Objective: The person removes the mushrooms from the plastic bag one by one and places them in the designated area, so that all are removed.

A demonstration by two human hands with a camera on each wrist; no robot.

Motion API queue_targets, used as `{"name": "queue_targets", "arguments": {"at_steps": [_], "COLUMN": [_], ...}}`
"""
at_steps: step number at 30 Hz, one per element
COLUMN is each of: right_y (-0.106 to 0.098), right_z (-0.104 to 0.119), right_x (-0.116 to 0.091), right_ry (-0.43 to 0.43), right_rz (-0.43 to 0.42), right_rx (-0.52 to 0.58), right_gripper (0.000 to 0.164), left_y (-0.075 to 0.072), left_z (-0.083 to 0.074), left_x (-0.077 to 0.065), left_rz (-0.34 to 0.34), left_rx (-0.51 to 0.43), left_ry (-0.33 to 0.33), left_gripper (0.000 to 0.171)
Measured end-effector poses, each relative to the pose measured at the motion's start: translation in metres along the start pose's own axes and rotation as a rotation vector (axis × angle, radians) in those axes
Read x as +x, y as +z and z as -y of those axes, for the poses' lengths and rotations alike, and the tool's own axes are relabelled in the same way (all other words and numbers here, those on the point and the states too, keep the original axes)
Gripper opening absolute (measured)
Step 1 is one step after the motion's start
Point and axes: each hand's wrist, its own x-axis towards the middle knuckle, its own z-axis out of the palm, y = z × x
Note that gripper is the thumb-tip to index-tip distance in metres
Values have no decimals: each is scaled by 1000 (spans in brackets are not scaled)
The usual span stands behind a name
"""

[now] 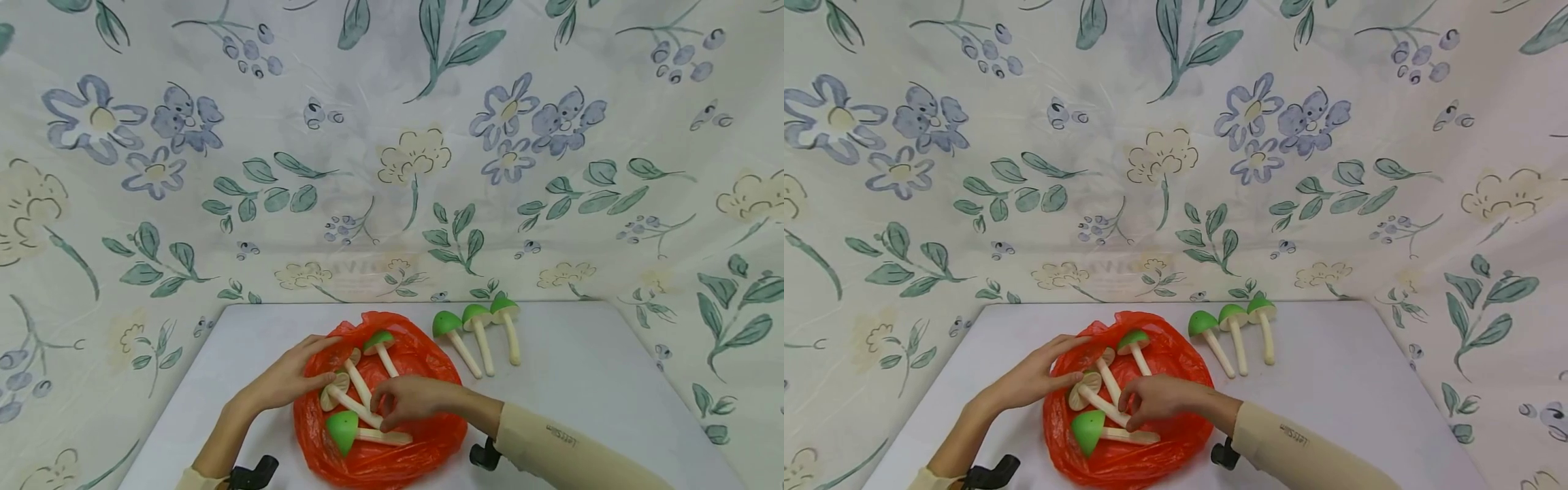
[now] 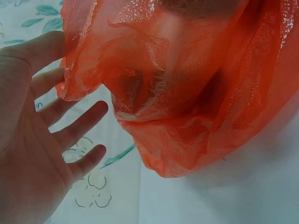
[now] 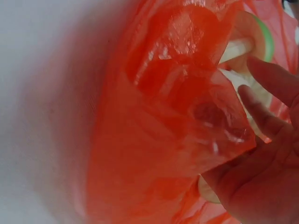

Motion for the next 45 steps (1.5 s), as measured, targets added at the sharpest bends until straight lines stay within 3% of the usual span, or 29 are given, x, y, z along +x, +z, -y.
{"name": "queue_targets", "arguments": {"at_steps": [6,21,29,38,41,45], "right_y": [-4,0,4,14,12,8], "right_z": [8,8,6,2,2,-2], "right_x": [10,16,17,12,11,10], "right_ry": [-13,-12,-42,-73,-85,-81], "right_rz": [87,164,150,93,87,109], "right_rx": [-96,-182,-323,-382,-389,-307], "right_gripper": [21,16,17,20,19,16], "left_y": [0,-1,1,3,3,3], "left_z": [1,1,2,2,3,4], "left_x": [-1,1,3,2,2,2], "left_rz": [4,-4,-5,-3,-4,-1], "left_rx": [-5,13,11,14,10,10], "left_ry": [6,-5,0,-3,5,12], "left_gripper": [58,59,59,59,59,59]}}
